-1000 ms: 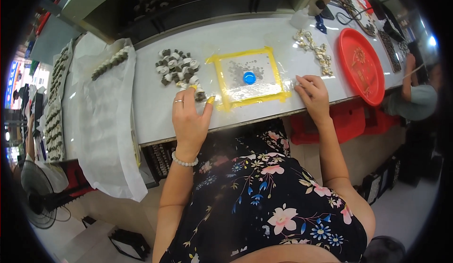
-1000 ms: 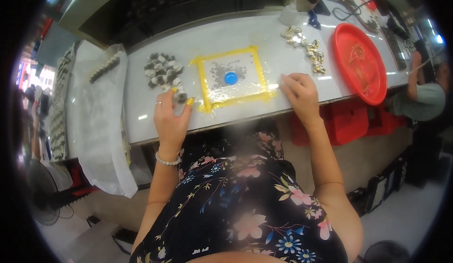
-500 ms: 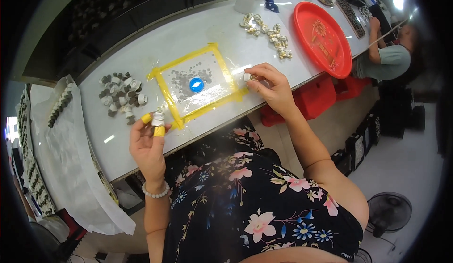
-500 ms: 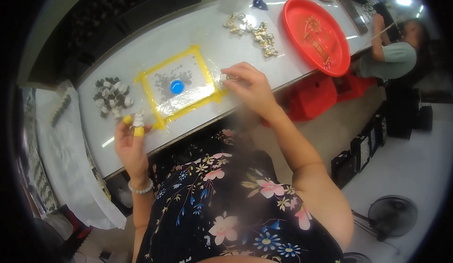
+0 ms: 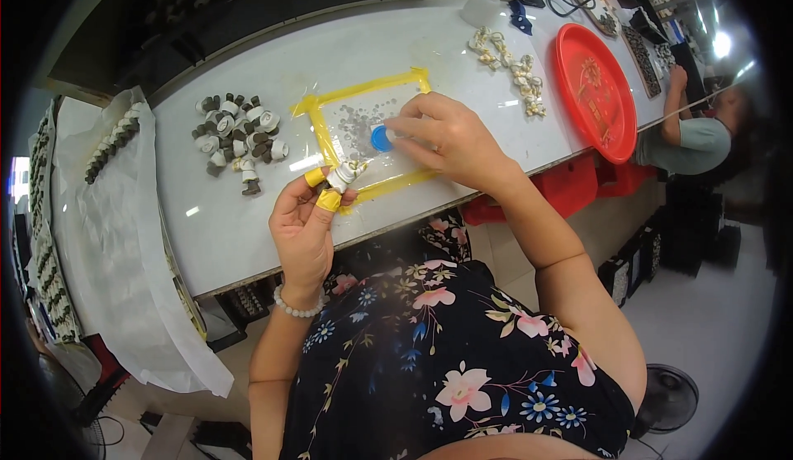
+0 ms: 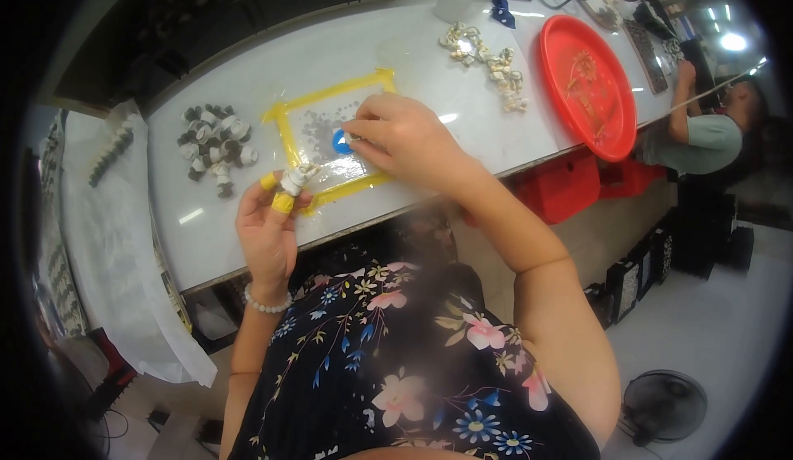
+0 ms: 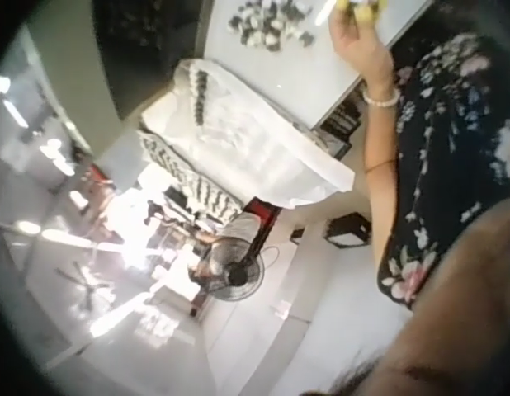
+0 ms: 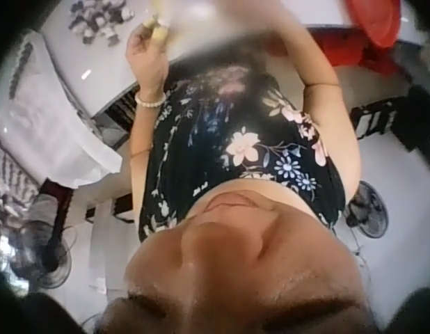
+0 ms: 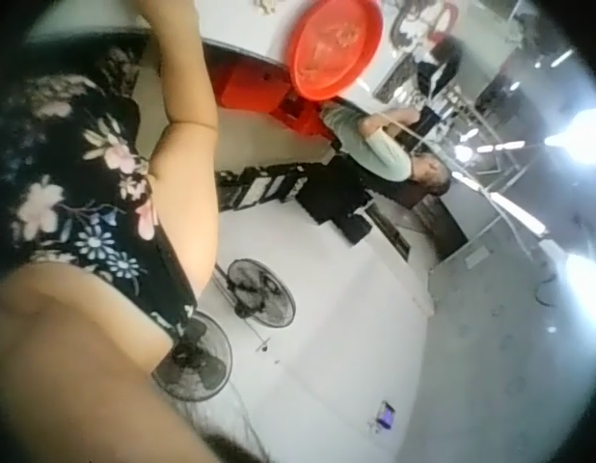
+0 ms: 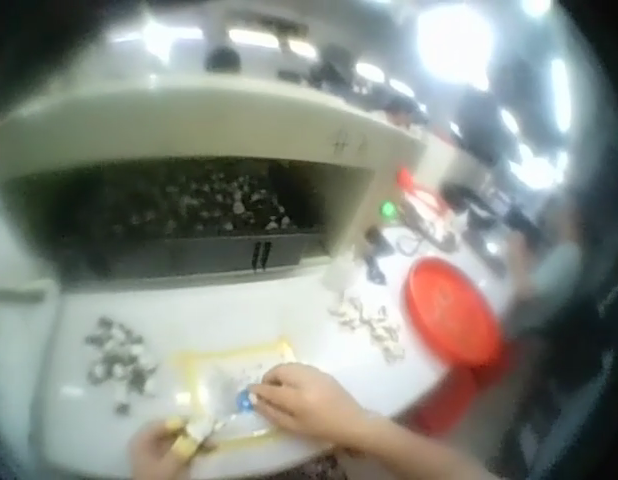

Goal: The person assembles small toy parts by hand, then places the assembled components into trays.

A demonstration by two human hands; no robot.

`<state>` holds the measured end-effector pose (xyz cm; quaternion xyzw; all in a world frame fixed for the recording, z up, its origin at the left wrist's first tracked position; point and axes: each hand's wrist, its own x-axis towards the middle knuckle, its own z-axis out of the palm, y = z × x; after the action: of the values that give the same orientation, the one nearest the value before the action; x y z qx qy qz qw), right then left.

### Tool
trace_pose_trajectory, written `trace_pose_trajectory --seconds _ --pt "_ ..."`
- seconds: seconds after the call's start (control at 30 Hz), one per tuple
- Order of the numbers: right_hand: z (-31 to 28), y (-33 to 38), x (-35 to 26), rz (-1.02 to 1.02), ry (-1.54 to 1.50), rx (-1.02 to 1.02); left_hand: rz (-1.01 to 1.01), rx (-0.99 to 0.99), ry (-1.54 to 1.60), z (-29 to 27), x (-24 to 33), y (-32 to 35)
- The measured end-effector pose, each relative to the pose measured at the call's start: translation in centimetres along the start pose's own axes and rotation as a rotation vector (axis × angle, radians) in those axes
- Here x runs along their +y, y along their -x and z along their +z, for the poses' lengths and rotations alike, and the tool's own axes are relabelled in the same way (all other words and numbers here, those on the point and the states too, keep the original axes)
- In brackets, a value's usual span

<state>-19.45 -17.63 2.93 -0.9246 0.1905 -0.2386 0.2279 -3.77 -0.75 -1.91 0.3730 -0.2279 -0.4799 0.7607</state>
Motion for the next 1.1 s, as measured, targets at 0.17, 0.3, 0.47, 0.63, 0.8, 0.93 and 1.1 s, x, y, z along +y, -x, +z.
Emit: trace_pose_trajectory --seconds 0.17,0.3,0.47,0.63,0.8,0.93,1.1 --pt "0.0 -0.8 -0.3 -0.079 0.127 -0.079 0.015 -0.044 0.108 -0.2 0.2 -0.3" --pt "0.0 -1.3 -0.7 -0.082 0.176 -0.128 -0.038 -0.022 0.142 -0.4 0.3 -0.2" --pt "0.0 -1.6 -1.0 -0.148 0.366 -0.233 -0.069 -0.001 0.113 -0.4 0.2 -0.2" --pt "0.1 -1.6 -1.1 -0.178 0.398 -0.226 -0.103 0.004 0.062 -0.1 0.3 -0.1" --pt "0.1 -1.3 -0.8 -0.164 0.354 -0.231 -0.105 0.003 0.069 -0.3 0.4 0.1" --pt "0.0 -0.5 -0.9 0.019 0.048 -0.086 -0.089 -0.015 0.092 -0.4 0.2 0.1" --pt "0.4 -0.1 -0.5 0.155 -0.179 -0.02 -0.063 -0.005 0.091 -0.5 0.8 0.4"
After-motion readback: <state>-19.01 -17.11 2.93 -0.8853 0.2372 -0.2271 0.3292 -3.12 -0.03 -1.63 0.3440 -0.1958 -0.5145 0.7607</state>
